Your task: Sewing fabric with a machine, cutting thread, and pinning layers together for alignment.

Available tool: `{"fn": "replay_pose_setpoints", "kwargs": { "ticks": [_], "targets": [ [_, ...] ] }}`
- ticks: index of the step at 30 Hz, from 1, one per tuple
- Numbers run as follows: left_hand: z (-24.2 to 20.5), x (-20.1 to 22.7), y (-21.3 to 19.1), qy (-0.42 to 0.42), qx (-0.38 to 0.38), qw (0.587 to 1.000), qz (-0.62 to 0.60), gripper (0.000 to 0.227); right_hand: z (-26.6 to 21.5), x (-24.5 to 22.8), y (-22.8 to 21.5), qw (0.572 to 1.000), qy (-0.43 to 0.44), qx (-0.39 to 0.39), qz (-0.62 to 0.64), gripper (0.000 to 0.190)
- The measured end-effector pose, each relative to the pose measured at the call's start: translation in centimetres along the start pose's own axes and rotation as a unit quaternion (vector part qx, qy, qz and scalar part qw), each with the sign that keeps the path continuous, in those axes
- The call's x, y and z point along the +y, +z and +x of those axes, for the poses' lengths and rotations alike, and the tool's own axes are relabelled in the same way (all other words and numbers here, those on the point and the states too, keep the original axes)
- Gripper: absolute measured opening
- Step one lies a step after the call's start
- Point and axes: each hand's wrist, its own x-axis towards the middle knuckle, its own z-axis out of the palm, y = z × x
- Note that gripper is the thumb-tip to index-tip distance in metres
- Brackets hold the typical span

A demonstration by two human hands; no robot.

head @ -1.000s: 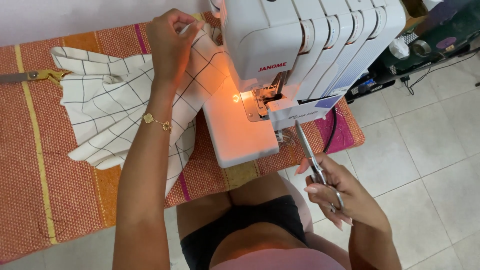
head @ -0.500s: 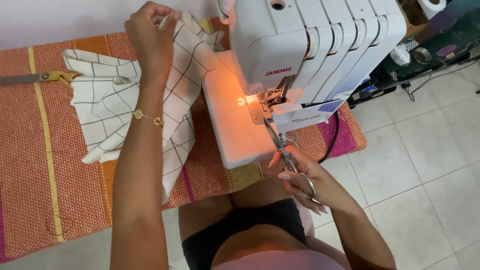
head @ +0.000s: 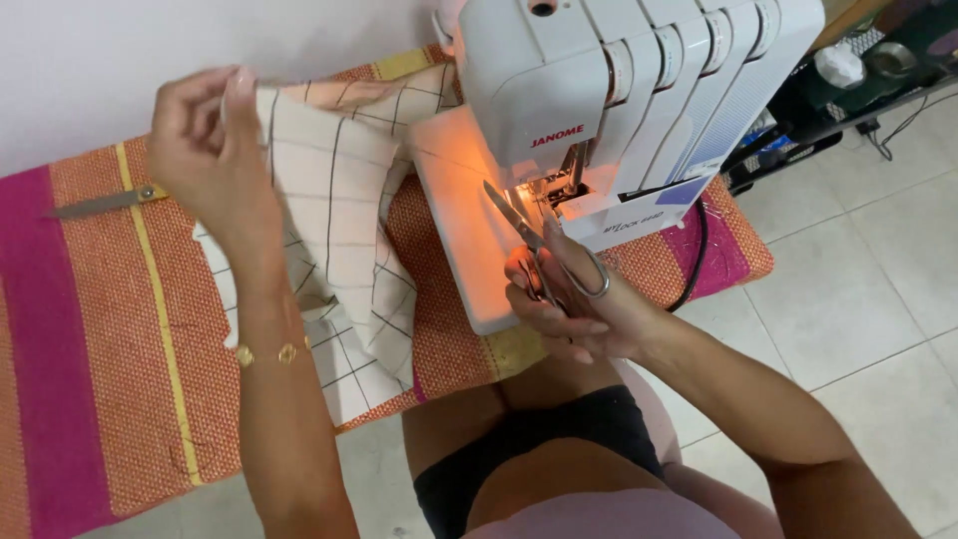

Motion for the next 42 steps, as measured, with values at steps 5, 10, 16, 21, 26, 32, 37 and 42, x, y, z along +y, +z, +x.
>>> {"fn": "replay_pose_setpoints", "kwargs": {
  "ticks": [5, 10, 16, 21, 26, 32, 37, 42],
  "targets": [
    [-5.0, 3.4, -4.0, -0.014, 0.031, 0.997, 0.072, 0.01, 0.6, -1.0, 1.4, 0.999, 0.027, 0.044, -0.018, 0.064],
    [-8.0, 4.1, -5.3, 0.023, 0.059, 0.993, 0.097, 0.02, 0.6, -0.8, 2.1, 0.996, 0.016, 0.078, -0.026, 0.063],
    [-9.3, 4.6, -5.7, 0.029, 0.072, 0.994, 0.076, 0.019, 0.7, -1.1, 2.3, 0.995, -0.016, 0.07, -0.076, 0.063],
    [-9.8, 4.7, -5.9, 0.013, 0.076, 0.993, 0.094, 0.013, 0.5, -1.5, 3.2, 0.986, -0.006, 0.11, -0.122, 0.066],
    [-10.3, 5.0, -6.1, 0.013, 0.073, 0.994, 0.082, 0.017, 0.5, -1.2, 2.3, 0.993, -0.02, 0.07, -0.091, 0.066],
    [-10.7, 6.3, -5.8, 0.025, 0.068, 0.995, 0.071, 0.018, 0.3, -1.5, 2.8, 0.993, -0.007, 0.081, -0.088, 0.066],
    [-10.8, 6.5, -5.6, 0.028, 0.066, 0.995, 0.07, 0.017, 0.3, -1.7, 3.0, 0.991, -0.003, 0.101, -0.092, 0.065],
    [-11.1, 6.2, -5.9, 0.034, 0.079, 0.992, 0.09, 0.017, 0.1, -2.0, 3.6, 0.98, -0.002, 0.12, -0.159, 0.072]
  ]
}}
